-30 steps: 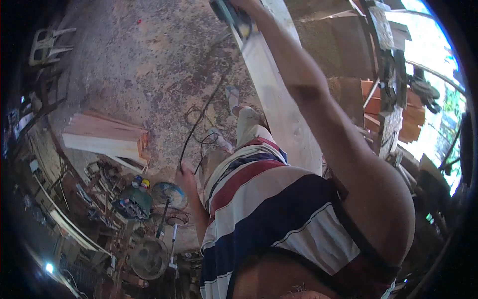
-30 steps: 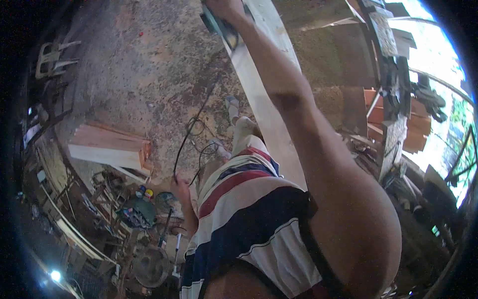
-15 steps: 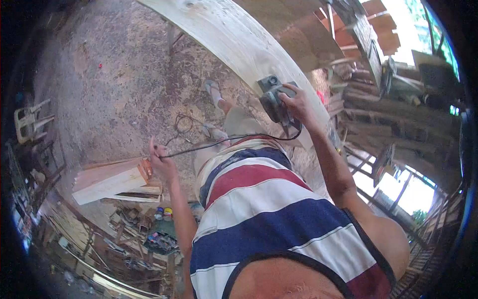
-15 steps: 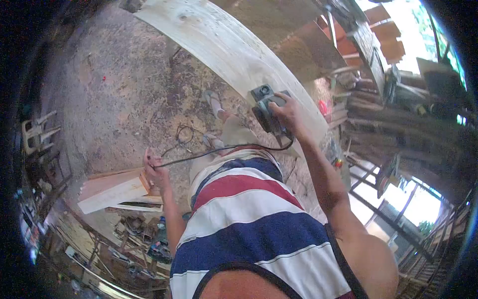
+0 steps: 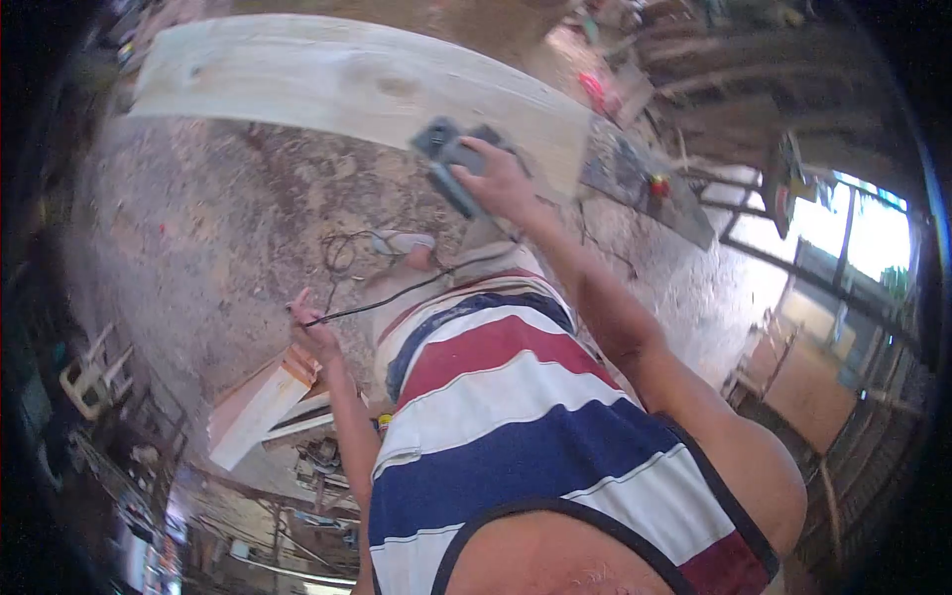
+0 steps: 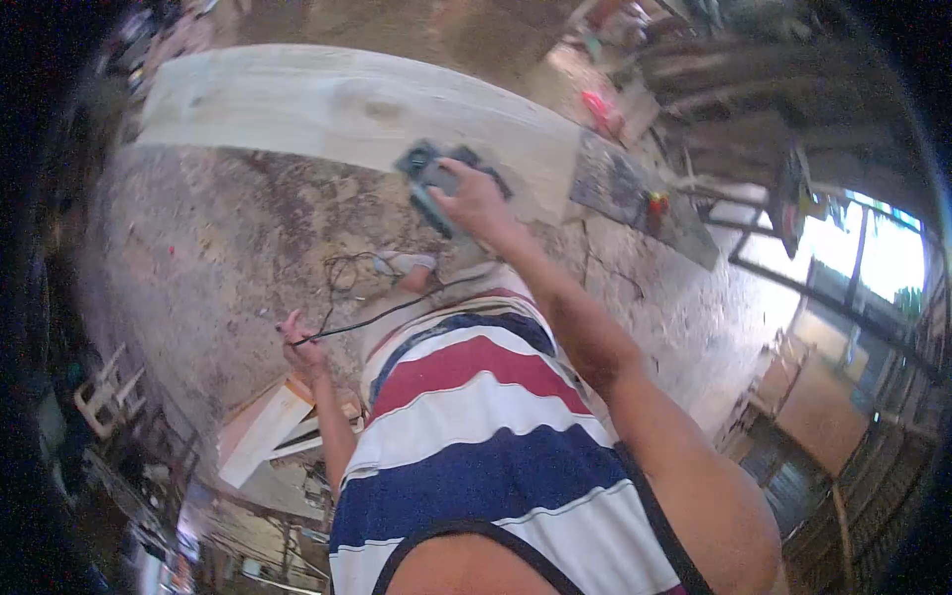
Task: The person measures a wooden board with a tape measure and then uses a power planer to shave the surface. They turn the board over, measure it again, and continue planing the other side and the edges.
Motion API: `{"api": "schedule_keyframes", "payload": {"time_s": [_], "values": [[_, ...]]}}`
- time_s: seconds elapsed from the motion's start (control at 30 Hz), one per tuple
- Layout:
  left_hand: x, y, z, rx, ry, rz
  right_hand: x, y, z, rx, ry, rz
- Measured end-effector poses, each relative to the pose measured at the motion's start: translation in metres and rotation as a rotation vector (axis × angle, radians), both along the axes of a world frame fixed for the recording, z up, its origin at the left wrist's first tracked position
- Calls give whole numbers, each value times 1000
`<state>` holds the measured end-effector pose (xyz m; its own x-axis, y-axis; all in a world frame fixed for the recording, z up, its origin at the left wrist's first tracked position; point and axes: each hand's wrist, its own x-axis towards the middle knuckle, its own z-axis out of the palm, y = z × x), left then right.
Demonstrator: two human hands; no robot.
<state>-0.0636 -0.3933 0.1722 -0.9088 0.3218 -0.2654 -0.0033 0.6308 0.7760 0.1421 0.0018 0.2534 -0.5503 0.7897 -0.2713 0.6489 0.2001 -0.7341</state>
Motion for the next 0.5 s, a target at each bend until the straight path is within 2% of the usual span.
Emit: {"api": "schedule_keyframes", "payload": {"time_s": [0.1,0.2,0.3,0.37,0.43,0.5], "values": [[10,20,2,15,-154,102,16,8,-7,-51,30,56],[27,19,-4,116,192,-285,70,22,-11,-111,48,130],[49,20,-3,80,-142,-159,153,38,-1,-85,3,162],[78,24,-5,-268,111,-386,225,45,-9,53,137,149],[120,39,8,-460,160,-533,291,53,-4,-11,49,121],[160,55,18,-487,55,-570,335,61,4,-41,51,94]]}}
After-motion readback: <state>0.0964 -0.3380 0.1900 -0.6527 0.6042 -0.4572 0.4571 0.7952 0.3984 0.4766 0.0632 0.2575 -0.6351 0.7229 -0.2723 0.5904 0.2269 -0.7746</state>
